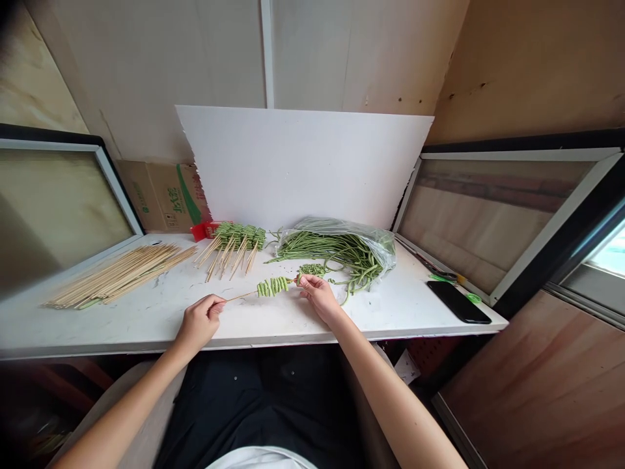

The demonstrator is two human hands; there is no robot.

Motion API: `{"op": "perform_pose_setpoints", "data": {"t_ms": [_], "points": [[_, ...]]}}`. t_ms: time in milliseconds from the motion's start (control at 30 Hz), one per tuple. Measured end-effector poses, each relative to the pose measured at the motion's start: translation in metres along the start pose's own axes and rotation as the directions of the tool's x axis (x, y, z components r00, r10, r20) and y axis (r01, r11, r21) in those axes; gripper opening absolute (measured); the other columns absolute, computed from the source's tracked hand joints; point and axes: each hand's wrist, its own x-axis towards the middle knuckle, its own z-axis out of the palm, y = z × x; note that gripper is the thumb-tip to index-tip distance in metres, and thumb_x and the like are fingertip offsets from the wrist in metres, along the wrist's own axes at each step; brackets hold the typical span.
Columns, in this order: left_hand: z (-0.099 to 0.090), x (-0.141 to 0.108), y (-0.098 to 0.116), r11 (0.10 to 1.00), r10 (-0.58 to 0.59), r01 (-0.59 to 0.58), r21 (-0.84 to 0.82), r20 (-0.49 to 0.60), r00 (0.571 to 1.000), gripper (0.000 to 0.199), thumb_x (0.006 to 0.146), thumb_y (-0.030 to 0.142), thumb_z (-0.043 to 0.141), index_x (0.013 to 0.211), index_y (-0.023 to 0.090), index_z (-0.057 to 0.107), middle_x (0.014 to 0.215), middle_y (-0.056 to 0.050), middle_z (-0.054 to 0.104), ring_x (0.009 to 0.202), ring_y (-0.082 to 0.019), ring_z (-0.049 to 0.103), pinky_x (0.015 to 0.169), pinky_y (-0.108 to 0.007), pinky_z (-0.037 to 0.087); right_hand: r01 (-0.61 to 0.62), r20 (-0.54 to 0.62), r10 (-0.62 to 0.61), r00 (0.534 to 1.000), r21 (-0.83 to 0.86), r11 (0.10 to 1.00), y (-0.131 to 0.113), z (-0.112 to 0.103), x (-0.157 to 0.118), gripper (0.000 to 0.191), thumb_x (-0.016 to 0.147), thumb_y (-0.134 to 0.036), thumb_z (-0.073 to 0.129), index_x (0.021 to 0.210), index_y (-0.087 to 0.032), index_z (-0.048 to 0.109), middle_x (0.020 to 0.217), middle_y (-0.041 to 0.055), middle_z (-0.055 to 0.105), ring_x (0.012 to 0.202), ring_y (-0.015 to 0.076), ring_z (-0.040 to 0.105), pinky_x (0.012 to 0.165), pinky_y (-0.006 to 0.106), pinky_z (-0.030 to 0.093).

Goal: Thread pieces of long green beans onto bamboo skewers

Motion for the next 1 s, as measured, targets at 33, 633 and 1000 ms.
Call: {"op": "perform_pose_setpoints", "data": {"t_ms": [33,633,1000], "points": [[0.0004,-0.0002,-0.0004,1.0,0.0,0.0,0.005,-0.005,1.0,0.021,0.095,0.016,0.047,0.086,0.021,0.066,0.08,-0.003,0.072,0.075,-0.018,0.068,0.071,-0.027,0.049,0.0,0.002,0.0,1.0,-0.012,1.0,-0.0003,0.0003,-0.0002,0.04,0.073,-0.055,0.09,0.079,-0.022,0.068,0.087,0.002,0.063,0.081,0.0161,0.058,0.072,0.028,0.046],[0.0,0.0006,0.004,0.999,-0.005,0.007,0.039,-0.04,0.999,0.022,0.093,0.016,0.048,0.081,0.021,0.066,0.077,-0.003,0.071,0.071,-0.019,0.065,0.067,-0.028,0.047,0.028,-0.034,-0.033,0.999,-0.129,0.991,0.0031,-0.0003,0.0011,0.047,0.074,-0.065,0.084,0.083,-0.021,0.069,0.085,0.002,0.065,0.076,0.0145,0.055,0.069,0.027,0.045],[0.0019,-0.0004,0.0015,0.998,0.002,0.001,0.057,-0.053,0.999,0.022,0.091,0.013,0.048,0.078,0.022,0.064,0.076,-0.003,0.071,0.07,-0.019,0.066,0.066,-0.028,0.046,0.026,-0.095,-0.045,0.994,-0.186,0.982,0.0081,-0.0036,0.0044,0.045,0.075,-0.063,0.084,0.09,-0.021,0.078,0.096,0.0064,0.072,0.082,0.0175,0.062,0.067,0.028,0.047]]}}
